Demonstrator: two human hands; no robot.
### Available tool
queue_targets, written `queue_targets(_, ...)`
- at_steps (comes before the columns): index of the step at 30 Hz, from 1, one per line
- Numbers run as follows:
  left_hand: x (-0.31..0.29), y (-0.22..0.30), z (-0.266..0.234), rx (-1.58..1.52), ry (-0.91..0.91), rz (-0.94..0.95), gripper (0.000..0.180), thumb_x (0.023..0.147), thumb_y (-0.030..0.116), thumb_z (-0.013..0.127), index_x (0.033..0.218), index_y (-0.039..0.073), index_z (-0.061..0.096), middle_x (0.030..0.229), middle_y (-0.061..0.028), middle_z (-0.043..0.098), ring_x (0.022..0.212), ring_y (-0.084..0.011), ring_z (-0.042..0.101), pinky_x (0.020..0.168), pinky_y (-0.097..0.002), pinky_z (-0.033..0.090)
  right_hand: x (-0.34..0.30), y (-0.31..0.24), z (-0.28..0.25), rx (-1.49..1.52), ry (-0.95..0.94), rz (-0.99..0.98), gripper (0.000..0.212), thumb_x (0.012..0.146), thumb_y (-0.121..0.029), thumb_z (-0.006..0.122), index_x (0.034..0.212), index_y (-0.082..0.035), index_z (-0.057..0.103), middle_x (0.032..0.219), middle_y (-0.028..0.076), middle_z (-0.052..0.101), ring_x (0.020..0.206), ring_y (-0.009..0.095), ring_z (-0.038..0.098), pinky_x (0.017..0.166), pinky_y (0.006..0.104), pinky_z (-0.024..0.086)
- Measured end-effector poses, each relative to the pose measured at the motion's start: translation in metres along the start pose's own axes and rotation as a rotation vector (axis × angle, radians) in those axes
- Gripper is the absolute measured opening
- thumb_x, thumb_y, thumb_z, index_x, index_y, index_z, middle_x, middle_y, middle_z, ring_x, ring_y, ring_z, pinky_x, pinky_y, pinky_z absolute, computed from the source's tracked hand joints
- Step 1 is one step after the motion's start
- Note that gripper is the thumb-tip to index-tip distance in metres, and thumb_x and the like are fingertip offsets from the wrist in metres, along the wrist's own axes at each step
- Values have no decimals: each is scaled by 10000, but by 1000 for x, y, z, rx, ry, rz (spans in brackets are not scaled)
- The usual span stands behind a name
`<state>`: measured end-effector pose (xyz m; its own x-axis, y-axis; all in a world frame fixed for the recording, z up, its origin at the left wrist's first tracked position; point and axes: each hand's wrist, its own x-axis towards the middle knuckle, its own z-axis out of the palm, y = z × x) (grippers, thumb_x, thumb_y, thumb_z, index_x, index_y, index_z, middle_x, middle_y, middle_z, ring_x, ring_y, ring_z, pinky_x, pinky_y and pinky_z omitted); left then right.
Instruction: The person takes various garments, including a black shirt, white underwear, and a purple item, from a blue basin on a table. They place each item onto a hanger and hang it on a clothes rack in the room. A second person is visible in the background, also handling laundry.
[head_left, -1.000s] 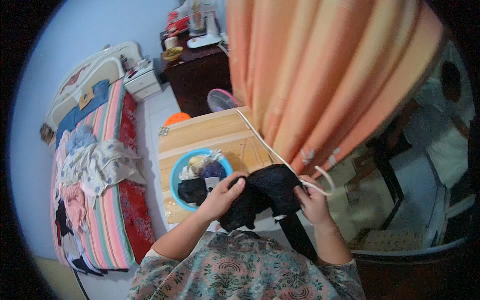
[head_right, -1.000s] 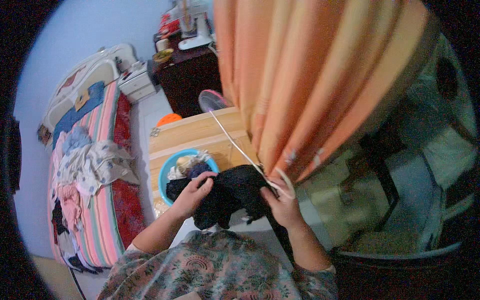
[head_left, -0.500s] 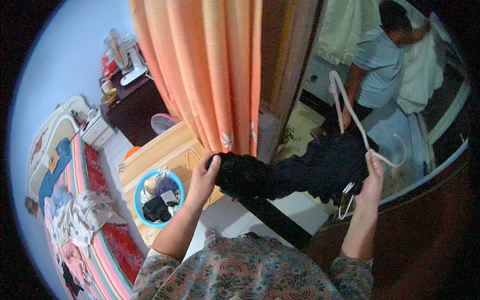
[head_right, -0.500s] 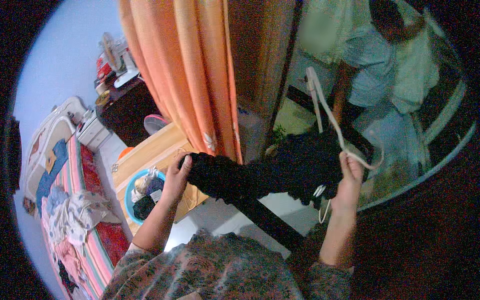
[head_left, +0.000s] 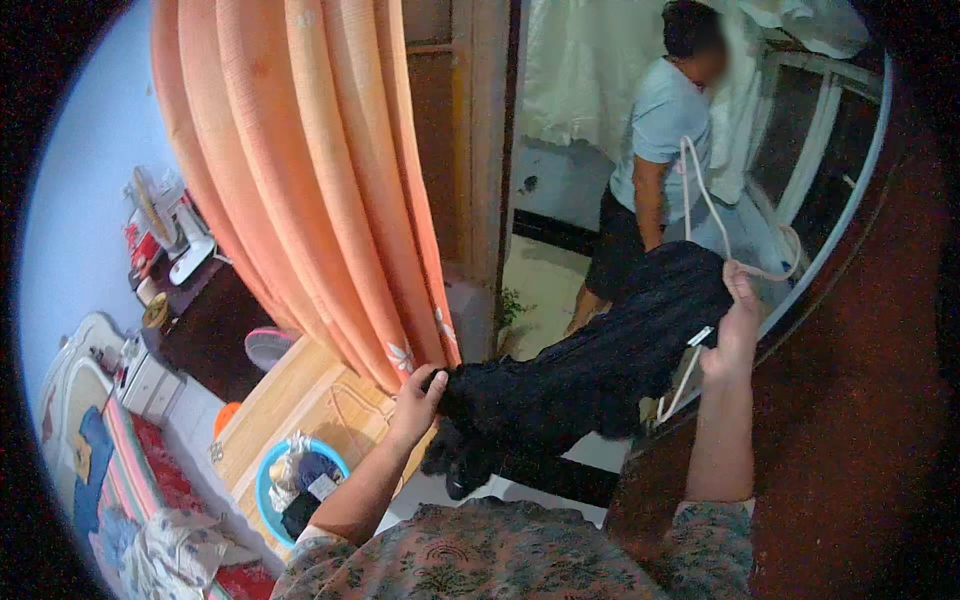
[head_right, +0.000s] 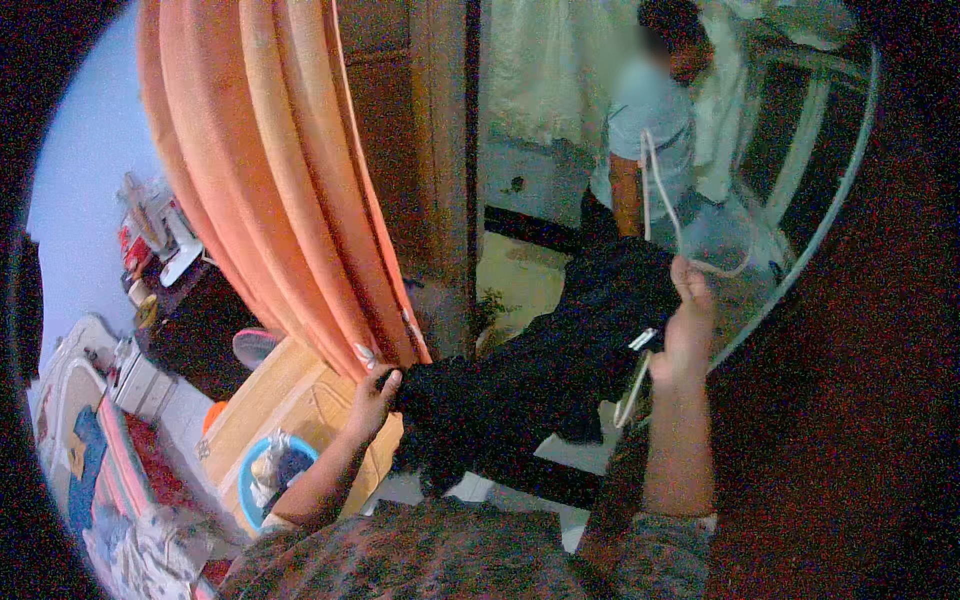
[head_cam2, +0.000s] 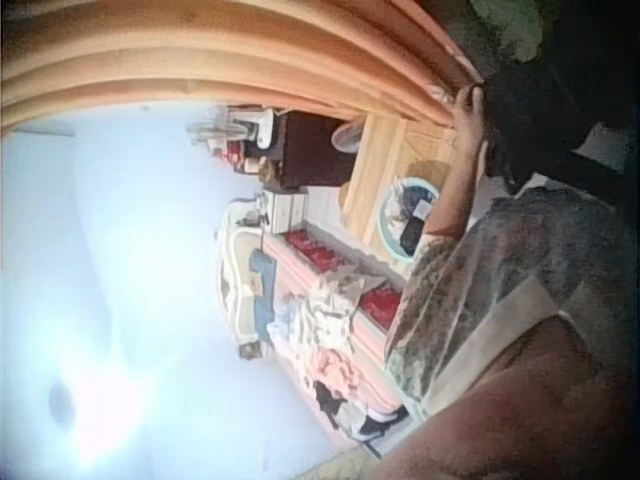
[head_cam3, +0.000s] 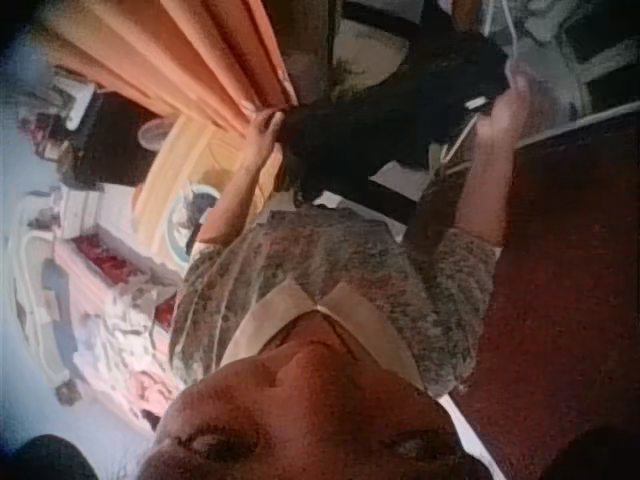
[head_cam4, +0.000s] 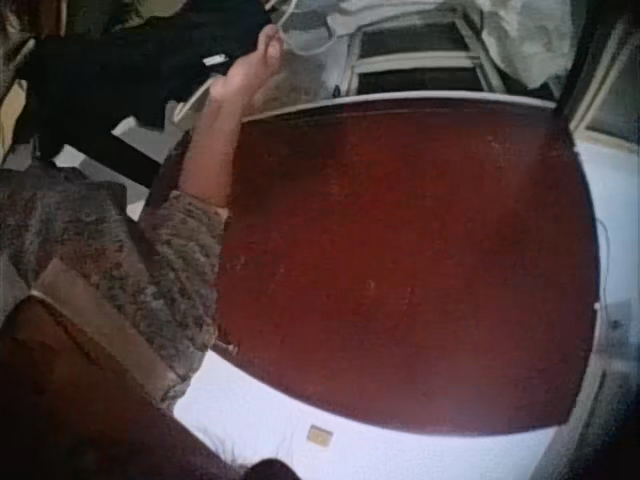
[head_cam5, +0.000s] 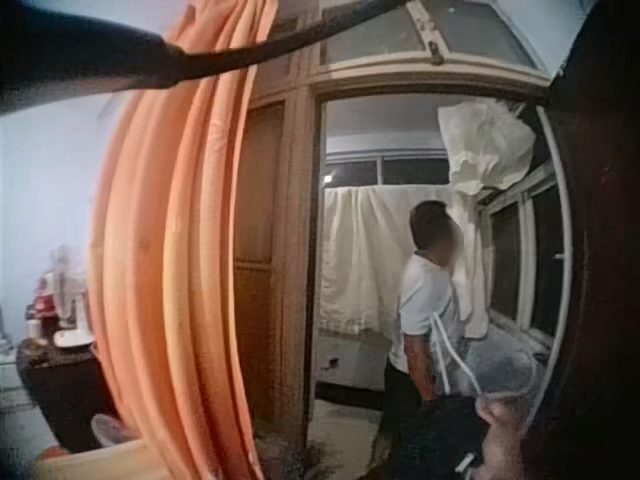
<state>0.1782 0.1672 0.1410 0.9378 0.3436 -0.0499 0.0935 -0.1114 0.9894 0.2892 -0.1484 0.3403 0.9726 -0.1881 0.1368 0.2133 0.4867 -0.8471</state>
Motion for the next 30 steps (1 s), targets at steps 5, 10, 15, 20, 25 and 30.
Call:
queue_targets(5, 14, -26, -7, 101, -162, 154, 318, 889, 262, 518, 984, -38, 558, 824, -90, 584, 802, -150, 533, 733, -278, 430, -12, 10, 12, 98, -94, -87, 174, 839, -216, 590, 918, -62, 592, 891, 8, 601, 766, 136, 578, 699, 273, 474)
queue_targets(10, 14, 3, -11, -167, -208, 136, 264, 898, 247, 507, 1004, 10, 555, 846, -41, 577, 794, -130, 522, 744, -272, 427, -33, 7, 34, -64, -105, -176, 157, 832, -202, 601, 902, -62, 602, 851, -9, 577, 795, 105, 529, 738, 253, 421)
queue_targets(15, 37, 34, -18, -642, -59, -98, 245, 904, 273, 483, 1017, 57, 511, 901, -26, 548, 810, -167, 530, 745, -317, 440, -28, 7, 38, -240, -17, -219, 216, 845, -242, 583, 927, -43, 606, 869, -18, 546, 842, 104, 480, 782, 264, 379)
queue_targets(20, 50, 113, -26, -631, -255, 60, 206, 908, 261, 457, 978, 73, 503, 834, -29, 551, 752, -153, 554, 654, -309, 496, -9, -19, 7, -217, 66, -157, 341, 845, -295, 574, 1079, -50, 545, 1020, 39, 560, 918, 153, 491, 827, 304, 385)
queue_targets(25, 67, 102, -15, 67, -226, 397, 226, 875, 173, 527, 1017, -2, 551, 854, -57, 581, 818, -139, 543, 765, -251, 438, -5, -51, 15, -150, 8, -209, 253, 848, -268, 566, 985, -56, 568, 922, 26, 572, 859, 159, 512, 805, 319, 397)
queue_targets(30, 45, 111, 47, 379, -245, 812, 477, 792, 107, 613, 1216, 29, 409, 1129, -144, 440, 1052, -249, 474, 860, -333, 424, 14, -55, 32, -135, -77, -180, 234, 864, -243, 534, 974, -40, 572, 898, 17, 573, 827, 134, 508, 789, 296, 388)
